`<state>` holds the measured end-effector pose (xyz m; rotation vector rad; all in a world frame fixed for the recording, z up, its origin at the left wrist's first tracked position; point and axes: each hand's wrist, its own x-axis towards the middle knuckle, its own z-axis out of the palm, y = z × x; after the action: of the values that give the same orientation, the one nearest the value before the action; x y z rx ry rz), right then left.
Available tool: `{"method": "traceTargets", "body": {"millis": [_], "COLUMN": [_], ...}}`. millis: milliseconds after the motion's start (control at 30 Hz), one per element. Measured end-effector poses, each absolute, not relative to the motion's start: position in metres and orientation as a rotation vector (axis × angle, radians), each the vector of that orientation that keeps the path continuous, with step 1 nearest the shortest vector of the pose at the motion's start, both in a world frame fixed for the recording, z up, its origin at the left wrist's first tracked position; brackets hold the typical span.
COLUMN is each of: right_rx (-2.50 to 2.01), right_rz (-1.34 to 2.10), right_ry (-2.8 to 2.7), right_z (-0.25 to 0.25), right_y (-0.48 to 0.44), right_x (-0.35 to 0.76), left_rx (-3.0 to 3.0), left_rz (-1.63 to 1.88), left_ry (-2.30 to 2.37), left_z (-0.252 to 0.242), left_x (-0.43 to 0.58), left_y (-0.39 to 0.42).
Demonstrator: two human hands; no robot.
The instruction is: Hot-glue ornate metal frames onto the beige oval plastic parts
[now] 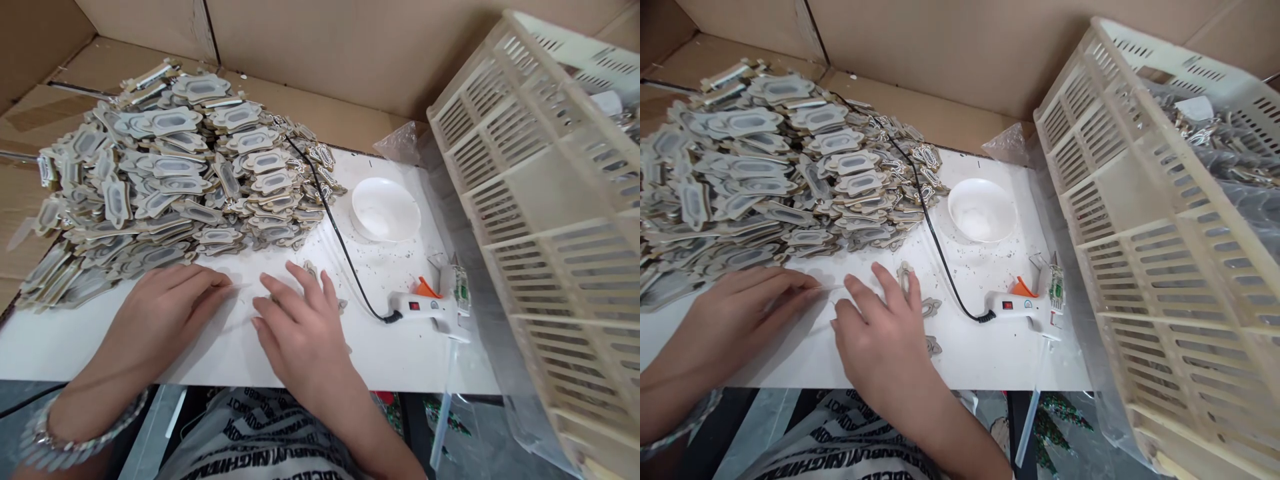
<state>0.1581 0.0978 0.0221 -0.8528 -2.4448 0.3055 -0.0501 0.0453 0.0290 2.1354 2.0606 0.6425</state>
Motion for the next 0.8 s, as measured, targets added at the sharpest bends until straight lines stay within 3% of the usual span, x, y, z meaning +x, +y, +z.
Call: {"method": "traceTargets", "body": {"millis": [267, 800], "right_rx": [-0.7, -0.645], "right_rz": [0.366, 0.374], "right_ry": [-2.718, -2.65], "right_z": [0.024, 0.029], "right_y": [0.103, 0.103], "right_x": [0.131, 0.136], "left_rx": [2.16, 2.182], "left_rz": [0.738, 0.808], "left_ry": [1.976, 1.913], "left_z": [0.025, 0.047], "left_x": [-0.055, -0.058], "left_y": [0.043, 0.039]}}
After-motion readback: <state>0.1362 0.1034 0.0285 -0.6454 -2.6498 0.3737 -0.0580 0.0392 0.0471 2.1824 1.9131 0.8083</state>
